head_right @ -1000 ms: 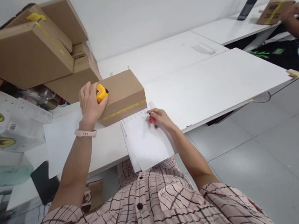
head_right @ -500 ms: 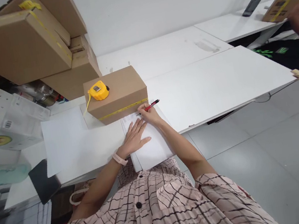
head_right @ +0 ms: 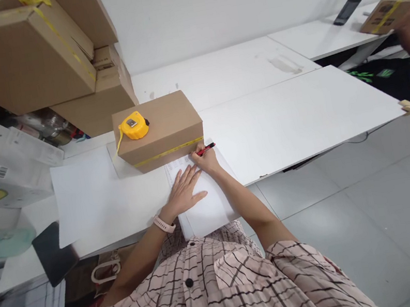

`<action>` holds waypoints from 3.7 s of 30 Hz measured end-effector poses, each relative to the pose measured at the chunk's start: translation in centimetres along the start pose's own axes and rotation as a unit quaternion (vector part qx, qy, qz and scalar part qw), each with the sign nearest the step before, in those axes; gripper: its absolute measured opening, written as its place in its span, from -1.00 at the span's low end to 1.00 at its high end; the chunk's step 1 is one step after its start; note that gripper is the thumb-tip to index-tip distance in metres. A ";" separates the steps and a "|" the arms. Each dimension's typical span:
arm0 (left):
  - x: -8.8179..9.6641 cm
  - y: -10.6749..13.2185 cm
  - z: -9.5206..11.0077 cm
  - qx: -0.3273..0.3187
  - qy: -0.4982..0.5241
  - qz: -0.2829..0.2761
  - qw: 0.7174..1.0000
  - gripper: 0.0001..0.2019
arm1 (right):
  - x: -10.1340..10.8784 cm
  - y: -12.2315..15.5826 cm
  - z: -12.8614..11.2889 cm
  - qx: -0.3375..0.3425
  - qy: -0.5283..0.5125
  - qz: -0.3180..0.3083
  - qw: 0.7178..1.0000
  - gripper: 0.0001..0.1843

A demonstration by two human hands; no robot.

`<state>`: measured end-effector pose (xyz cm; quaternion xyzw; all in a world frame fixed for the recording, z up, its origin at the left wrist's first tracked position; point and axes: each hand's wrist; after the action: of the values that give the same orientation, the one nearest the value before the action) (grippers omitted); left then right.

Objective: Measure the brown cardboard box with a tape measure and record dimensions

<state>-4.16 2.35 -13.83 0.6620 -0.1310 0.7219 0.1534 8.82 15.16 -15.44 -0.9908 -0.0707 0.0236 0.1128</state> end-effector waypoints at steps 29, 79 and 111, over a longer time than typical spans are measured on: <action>-0.2 0.0 0.0 0.000 0.006 0.012 1.000 -0.25 | 0.0 -0.1 -0.1 0.001 0.029 0.015 0.999 -0.74; 0.2 0.0 -0.1 -0.002 0.006 0.005 1.000 -0.24 | 0.1 -0.3 0.2 -0.010 0.038 0.040 0.998 -0.76; -0.1 0.1 -0.1 -0.002 0.010 0.014 1.000 -0.26 | 0.3 -0.1 0.6 0.004 0.046 0.038 0.998 -0.77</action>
<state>-4.30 2.31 -13.90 0.6526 -0.1404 0.7301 0.1461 9.04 15.46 -16.02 -0.9924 -0.0275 -0.0178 0.1186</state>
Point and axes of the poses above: each hand's wrist, its own y-axis away from the middle knuckle, its own x-axis out of the back of the hand, z = x × y, and after that the axes turned 11 degrees about -y, right-handed
